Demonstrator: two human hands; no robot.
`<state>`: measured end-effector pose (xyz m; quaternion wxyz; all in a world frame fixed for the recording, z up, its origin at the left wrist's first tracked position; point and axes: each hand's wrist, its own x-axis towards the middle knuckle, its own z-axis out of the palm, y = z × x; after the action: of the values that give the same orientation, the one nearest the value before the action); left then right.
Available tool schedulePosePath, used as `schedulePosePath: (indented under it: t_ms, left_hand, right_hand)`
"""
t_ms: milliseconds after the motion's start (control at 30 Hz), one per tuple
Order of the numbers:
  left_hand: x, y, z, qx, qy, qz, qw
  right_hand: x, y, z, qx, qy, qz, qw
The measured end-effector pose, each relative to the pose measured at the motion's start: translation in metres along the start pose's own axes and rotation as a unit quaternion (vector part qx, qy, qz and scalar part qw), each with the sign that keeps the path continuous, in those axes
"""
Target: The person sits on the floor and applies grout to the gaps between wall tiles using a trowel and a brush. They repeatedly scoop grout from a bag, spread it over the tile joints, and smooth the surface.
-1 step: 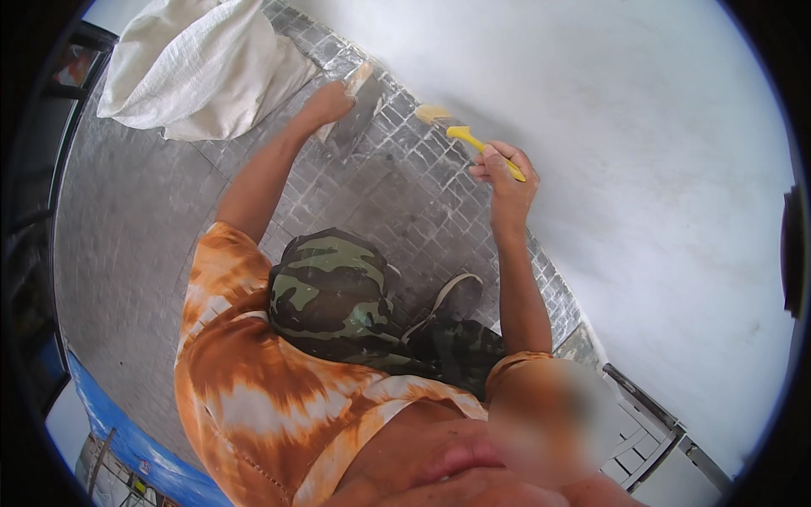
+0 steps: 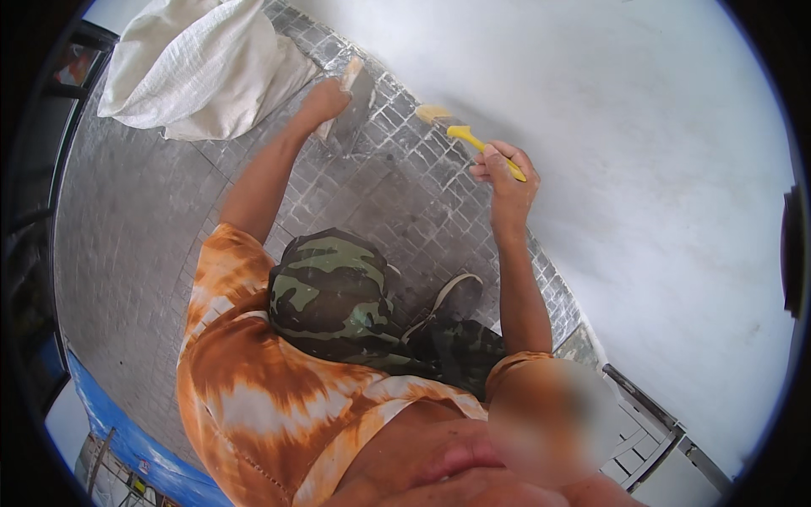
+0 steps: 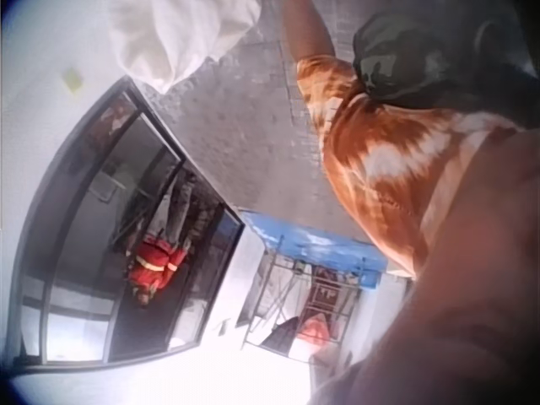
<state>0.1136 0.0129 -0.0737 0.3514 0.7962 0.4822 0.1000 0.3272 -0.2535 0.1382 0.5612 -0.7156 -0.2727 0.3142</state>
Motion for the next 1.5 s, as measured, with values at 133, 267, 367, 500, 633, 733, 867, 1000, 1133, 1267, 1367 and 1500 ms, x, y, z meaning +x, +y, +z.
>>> schedulePosePath:
  t_ms: [133,267,367,500,633,733,867,1000,1133,1267,1367,1500]
  left_hand:
    - [-0.006,0.016,0.004,-0.022,-0.036,-0.019,0.999]
    - [-0.018,0.036,0.000,-0.063,0.004,-0.058,0.996]
    - [-0.037,0.041,0.000,-0.087,-0.001,-0.069,0.994]
    - [-0.079,0.034,-0.009,-0.165,0.108,-0.131,0.972]
    - [-0.140,0.018,-0.031,-0.182,0.106,-0.158,0.965]
    - [-0.180,0.008,-0.040,-0.278,0.171,-0.187,0.926]
    - [-0.191,0.019,-0.023,-0.332,0.211,-0.195,0.898]
    - [-0.204,0.010,-0.026,-0.294,0.238,-0.152,0.913]
    - [-0.237,-0.032,-0.045,-0.344,0.230,-0.207,0.886]
    - [-0.237,-0.040,-0.013,-0.394,0.198,-0.237,0.866]
    - [-0.238,-0.036,-0.001,-0.413,0.149,-0.276,0.855]
    - [-0.241,-0.019,-0.008,-0.423,0.125,-0.303,0.845]
  right_hand:
    - [0.003,0.004,-0.002,0.016,0.002,-0.026,1.000]
    - [0.024,0.019,0.005,-0.015,-0.004,-0.046,0.999]
    - [0.057,0.033,0.046,-0.091,-0.046,-0.091,0.991]
    - [0.122,0.046,0.153,-0.293,-0.114,-0.222,0.923]
    - [0.162,0.055,0.186,-0.495,-0.236,-0.183,0.816]
    - [0.172,0.061,0.185,-0.558,-0.246,-0.139,0.780]
    - [0.174,0.066,0.201,-0.440,-0.208,-0.217,0.846]
    - [0.185,0.062,0.208,-0.541,-0.222,-0.208,0.784]
    - [0.187,0.065,0.179,-0.652,-0.238,-0.179,0.698]
    - [0.177,0.070,0.166,-0.470,-0.214,-0.242,0.821]
    - [0.168,0.068,0.170,-0.544,-0.218,-0.214,0.782]
    - [0.155,0.061,0.167,-0.618,-0.258,-0.128,0.731]
